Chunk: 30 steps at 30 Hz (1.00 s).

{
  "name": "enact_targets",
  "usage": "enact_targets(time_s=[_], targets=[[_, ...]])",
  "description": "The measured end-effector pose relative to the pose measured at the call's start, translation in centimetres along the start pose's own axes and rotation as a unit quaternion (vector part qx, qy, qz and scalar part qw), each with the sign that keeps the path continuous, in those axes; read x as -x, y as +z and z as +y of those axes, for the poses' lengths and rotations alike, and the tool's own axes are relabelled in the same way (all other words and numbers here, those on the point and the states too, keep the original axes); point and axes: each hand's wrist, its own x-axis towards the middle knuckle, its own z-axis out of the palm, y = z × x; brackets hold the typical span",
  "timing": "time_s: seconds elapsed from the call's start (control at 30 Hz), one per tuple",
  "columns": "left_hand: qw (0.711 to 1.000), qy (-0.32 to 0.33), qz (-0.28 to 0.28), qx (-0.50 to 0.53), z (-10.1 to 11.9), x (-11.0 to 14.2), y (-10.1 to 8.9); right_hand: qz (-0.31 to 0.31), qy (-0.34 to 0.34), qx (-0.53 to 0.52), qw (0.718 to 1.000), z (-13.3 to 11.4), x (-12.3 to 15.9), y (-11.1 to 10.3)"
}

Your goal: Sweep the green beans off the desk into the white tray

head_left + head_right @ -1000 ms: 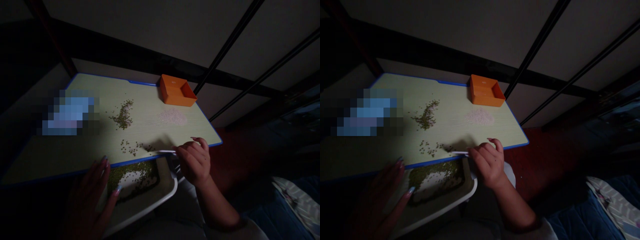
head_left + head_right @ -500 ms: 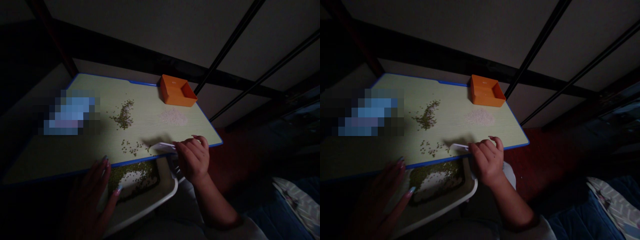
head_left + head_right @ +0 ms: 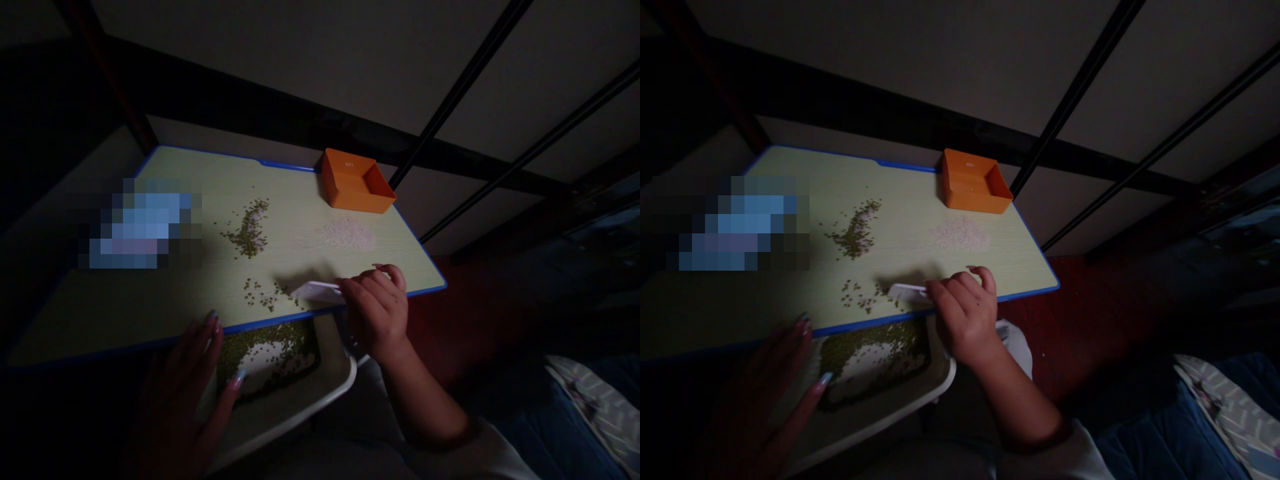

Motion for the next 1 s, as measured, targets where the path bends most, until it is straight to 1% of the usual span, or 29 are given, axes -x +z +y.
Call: enact_targets(time_s=[0.1,0.3,0.4,0.77,0.87,1.0], targets=[[1.000,0.004,-0.001,-0.008,0.0,0.0,0.0,-0.010,0.000,-0.007,1.000,0.3,-0.6,0.4],[1.000,0.015,0.003,-0.010,-0.1,0.0,0.0,-0.053,0.018,-0.023,0.998,1.3,-2.2,1.5],[1.000,0.009,0.004,-0.013,-0.1,0.0,0.0,-0.073,0.019,-0.036,0.997,1.6,-2.8,1.9],[1.000,0.011,0.006,-0.012,0.1,-0.1,-0.2,-0.111,0.020,-0.078,0.991,1.6,-2.9,1.4],[1.000,0.021,0.007,-0.012,0.0,-0.2,-0.2,-0.108,0.016,-0.084,0.990,1.6,-2.8,1.3],[1.000,0.016,0.006,-0.013,0.1,-0.2,-0.2,-0.073,0.007,-0.080,0.994,2.1,-2.3,0.7]])
